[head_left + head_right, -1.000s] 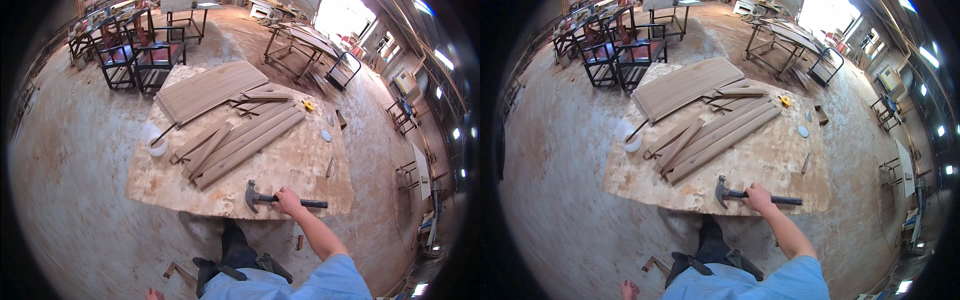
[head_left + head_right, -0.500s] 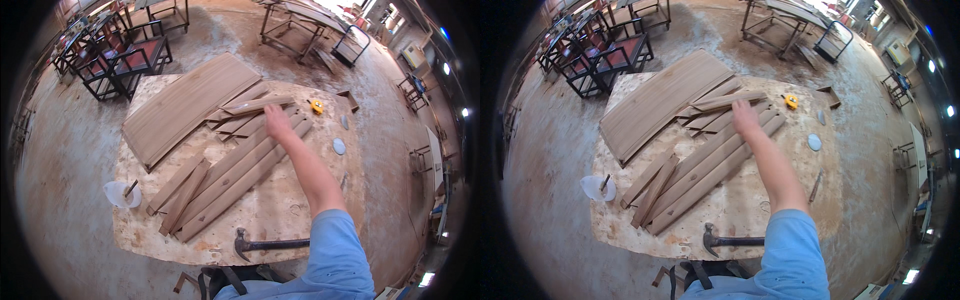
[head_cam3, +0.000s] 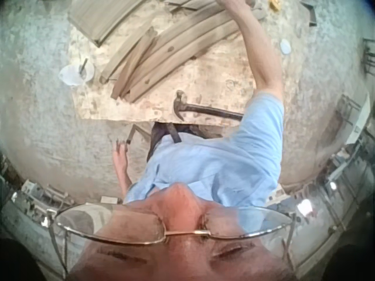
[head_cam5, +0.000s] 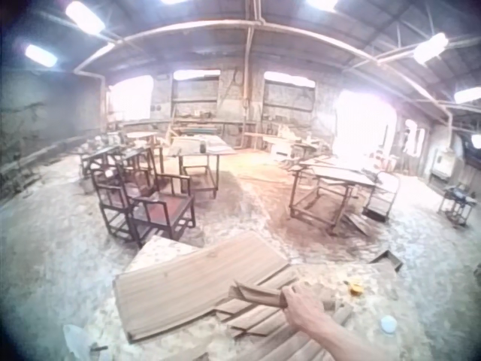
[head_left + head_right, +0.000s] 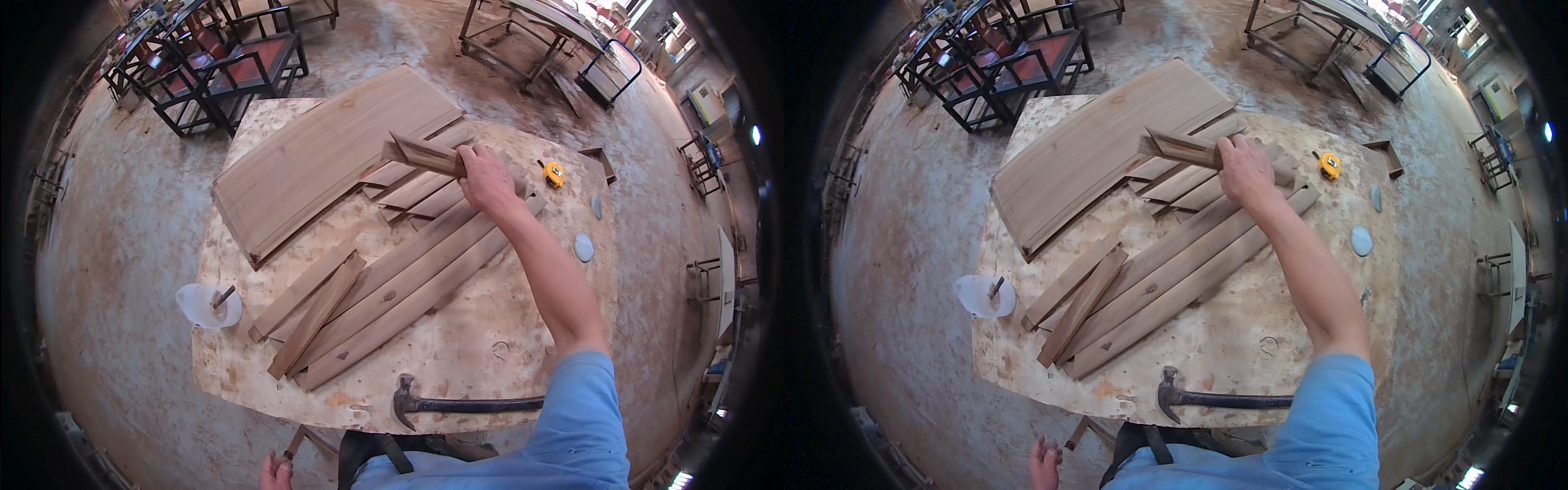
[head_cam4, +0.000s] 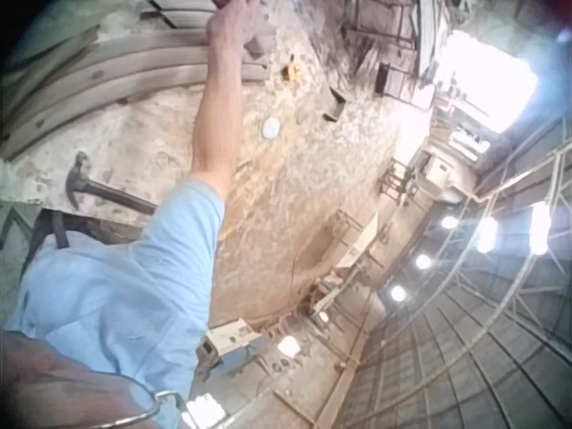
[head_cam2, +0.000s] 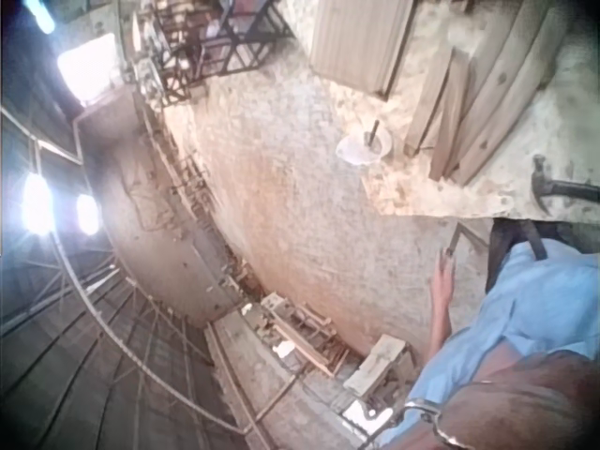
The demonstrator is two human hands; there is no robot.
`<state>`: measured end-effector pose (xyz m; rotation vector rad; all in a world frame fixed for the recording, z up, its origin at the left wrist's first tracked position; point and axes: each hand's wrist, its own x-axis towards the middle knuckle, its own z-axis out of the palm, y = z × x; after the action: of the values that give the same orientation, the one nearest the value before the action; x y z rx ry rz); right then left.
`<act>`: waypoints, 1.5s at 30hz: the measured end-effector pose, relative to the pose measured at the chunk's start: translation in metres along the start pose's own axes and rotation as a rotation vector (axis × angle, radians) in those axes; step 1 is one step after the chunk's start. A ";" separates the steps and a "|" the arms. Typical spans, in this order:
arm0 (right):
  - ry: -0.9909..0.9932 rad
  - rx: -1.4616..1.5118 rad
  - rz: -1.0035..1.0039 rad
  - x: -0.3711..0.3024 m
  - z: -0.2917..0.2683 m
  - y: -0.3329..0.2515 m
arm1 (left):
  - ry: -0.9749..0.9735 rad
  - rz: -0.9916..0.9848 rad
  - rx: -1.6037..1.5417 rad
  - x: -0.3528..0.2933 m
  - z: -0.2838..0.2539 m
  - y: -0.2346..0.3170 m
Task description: The person assembles wooden frame components by hammering joints, handling a finished wooden door, and applying adhesive with a brush to the grooves of wooden slats before joining them together.
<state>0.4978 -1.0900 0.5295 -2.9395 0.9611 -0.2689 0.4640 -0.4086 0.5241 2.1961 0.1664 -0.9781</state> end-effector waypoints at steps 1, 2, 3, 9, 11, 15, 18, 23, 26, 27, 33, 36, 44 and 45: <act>-0.039 0.122 0.050 -0.012 -0.024 -0.021 | -0.010 0.041 -0.035 0.001 0.008 0.038; -0.167 0.311 0.075 -0.023 -0.046 -0.041 | -0.046 0.182 -0.079 0.010 0.016 0.060; -0.294 0.502 0.098 -0.034 -0.062 -0.063 | -0.080 0.322 -0.122 0.017 0.023 0.082; -0.621 1.396 0.088 -0.169 -0.069 -0.205 | -0.155 0.803 0.195 0.034 0.066 0.217; -0.637 1.403 0.129 -0.199 -0.074 -0.247 | -0.098 0.723 0.031 0.035 0.067 0.218; -0.731 1.462 0.045 -0.226 -0.043 -0.275 | -0.264 0.651 -0.122 0.045 0.017 0.175; -0.699 1.421 0.198 -0.225 -0.029 -0.275 | -0.259 0.473 -0.012 0.052 -0.031 0.135; -0.600 1.461 0.557 -0.207 0.007 -0.288 | -0.198 0.413 -0.205 0.069 -0.080 0.081; -0.545 1.367 0.445 -0.187 -0.003 -0.316 | -0.164 0.367 -0.320 0.072 -0.100 0.061; -0.540 1.477 0.440 -0.180 0.006 -0.322 | -0.150 0.375 -0.345 0.072 -0.104 0.059; -0.569 1.609 0.581 -0.136 0.035 -0.356 | -0.084 0.312 -0.342 0.066 -0.123 0.049; -0.576 1.643 0.526 -0.127 0.039 -0.370 | -0.042 0.228 -0.302 0.062 -0.129 0.036; -0.541 1.729 0.525 -0.112 0.064 -0.393 | 0.004 0.220 -0.220 0.066 -0.132 0.012; -0.528 1.724 0.539 -0.109 0.067 -0.394 | 0.006 0.226 -0.182 0.070 -0.130 0.011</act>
<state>0.6528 -0.7087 0.4818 -1.0545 0.7139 -0.1310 0.5956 -0.3427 0.5415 2.0015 0.0082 -0.7981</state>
